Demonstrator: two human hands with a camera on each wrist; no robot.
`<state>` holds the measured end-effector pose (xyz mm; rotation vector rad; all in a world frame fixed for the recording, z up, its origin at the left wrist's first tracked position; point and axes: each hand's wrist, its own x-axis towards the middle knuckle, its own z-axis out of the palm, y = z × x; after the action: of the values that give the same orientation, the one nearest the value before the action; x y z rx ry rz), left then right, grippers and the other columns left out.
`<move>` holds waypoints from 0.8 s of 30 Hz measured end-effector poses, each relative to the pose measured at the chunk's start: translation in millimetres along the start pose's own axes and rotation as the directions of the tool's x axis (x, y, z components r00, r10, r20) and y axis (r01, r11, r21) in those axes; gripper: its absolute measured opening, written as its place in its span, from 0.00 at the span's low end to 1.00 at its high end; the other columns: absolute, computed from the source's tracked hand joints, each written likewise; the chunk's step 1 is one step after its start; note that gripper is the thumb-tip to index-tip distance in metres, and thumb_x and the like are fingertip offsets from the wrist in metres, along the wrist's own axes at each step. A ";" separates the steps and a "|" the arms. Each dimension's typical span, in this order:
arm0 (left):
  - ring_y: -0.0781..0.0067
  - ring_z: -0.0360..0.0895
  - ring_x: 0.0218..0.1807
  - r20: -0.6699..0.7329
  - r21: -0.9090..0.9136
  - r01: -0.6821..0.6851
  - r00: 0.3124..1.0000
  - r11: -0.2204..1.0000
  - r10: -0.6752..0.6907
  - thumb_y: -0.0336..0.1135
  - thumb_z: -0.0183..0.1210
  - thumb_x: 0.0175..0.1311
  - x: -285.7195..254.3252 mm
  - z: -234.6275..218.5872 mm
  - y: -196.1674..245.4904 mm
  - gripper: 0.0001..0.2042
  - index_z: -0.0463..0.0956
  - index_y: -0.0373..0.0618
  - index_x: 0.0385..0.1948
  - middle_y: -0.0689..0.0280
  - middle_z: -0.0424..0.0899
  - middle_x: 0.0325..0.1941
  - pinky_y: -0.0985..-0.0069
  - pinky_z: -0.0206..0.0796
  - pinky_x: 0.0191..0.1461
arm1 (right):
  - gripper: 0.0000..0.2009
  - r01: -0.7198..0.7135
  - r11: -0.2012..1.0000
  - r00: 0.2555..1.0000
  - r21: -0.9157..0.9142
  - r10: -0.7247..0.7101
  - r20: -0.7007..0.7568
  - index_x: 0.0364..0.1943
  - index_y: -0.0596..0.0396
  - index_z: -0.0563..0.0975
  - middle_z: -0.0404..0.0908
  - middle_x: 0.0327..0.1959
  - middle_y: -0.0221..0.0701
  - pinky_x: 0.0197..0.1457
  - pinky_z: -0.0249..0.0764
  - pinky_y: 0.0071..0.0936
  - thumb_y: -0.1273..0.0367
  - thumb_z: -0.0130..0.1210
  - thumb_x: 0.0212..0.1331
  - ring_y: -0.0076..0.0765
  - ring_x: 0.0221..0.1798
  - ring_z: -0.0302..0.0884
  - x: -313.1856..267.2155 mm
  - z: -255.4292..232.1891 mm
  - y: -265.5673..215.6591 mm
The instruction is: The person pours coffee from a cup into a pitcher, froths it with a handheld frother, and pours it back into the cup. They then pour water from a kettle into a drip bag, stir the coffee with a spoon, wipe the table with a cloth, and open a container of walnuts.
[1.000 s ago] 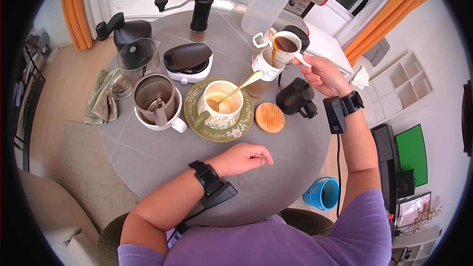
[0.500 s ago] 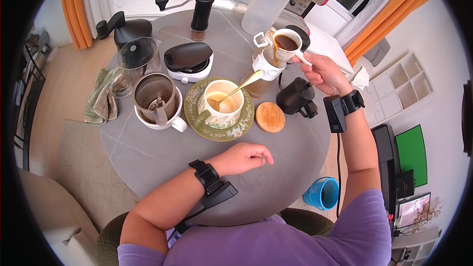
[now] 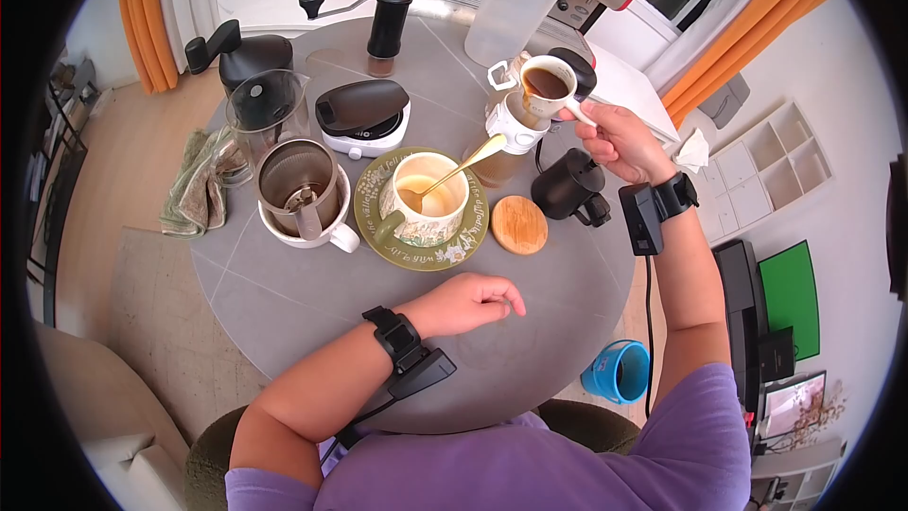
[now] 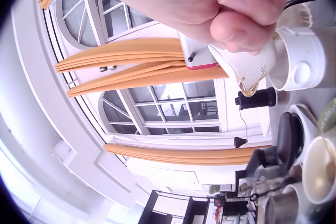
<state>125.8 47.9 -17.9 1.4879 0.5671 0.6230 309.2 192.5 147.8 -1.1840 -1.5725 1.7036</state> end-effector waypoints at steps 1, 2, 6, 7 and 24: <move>0.88 0.66 0.33 0.002 -0.005 0.005 1.000 1.000 -0.005 0.28 0.48 0.58 0.0 0.0 -0.2 0.08 0.74 0.45 0.37 0.75 0.75 0.31 0.85 0.60 0.40 | 0.13 -0.001 1.000 1.000 -0.002 0.001 0.003 0.42 0.64 0.70 0.62 0.20 0.19 0.14 0.48 0.08 0.66 0.40 0.64 0.10 0.15 0.51 0.3 -0.2 0.4; 0.88 0.66 0.33 0.002 -0.005 0.005 1.000 1.000 -0.005 0.28 0.48 0.58 -0.1 -0.1 0.3 0.08 0.74 0.45 0.37 0.75 0.75 0.31 0.85 0.60 0.40 | 0.13 -0.001 1.000 1.000 -0.002 0.001 0.003 0.42 0.64 0.70 0.62 0.20 0.19 0.14 0.48 0.08 0.66 0.40 0.64 0.10 0.15 0.51 0.1 0.5 0.5; 0.87 0.66 0.34 0.006 -0.010 0.011 1.000 1.000 -0.011 0.27 0.48 0.58 -0.3 -0.3 0.3 0.08 0.74 0.45 0.38 0.75 0.75 0.32 0.84 0.60 0.41 | 0.13 0.000 1.000 1.000 -0.020 0.000 0.002 0.41 0.63 0.71 0.62 0.20 0.19 0.15 0.48 0.09 0.66 0.40 0.63 0.10 0.15 0.51 0.0 2.6 0.9; 0.87 0.66 0.34 0.004 -0.005 0.008 1.000 1.000 -0.008 0.27 0.48 0.58 -0.2 -0.3 -0.2 0.08 0.74 0.45 0.38 0.75 0.75 0.32 0.84 0.60 0.41 | 0.13 -0.004 1.000 1.000 -0.020 0.004 0.009 0.41 0.63 0.71 0.63 0.20 0.19 0.15 0.48 0.09 0.66 0.40 0.63 0.10 0.15 0.52 0.1 2.7 1.0; 0.87 0.67 0.34 0.004 0.017 0.021 1.000 1.000 -0.021 0.28 0.49 0.58 -0.2 -0.7 0.8 0.08 0.74 0.45 0.38 0.74 0.76 0.33 0.84 0.61 0.42 | 0.13 0.017 0.999 1.000 -0.051 -0.016 0.026 0.41 0.62 0.71 0.64 0.20 0.20 0.14 0.48 0.09 0.66 0.42 0.63 0.10 0.15 0.53 2.9 2.8 -0.8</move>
<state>125.2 48.3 -17.1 1.4968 0.5851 0.6001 305.2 193.7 147.8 -1.1758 -1.6459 1.6829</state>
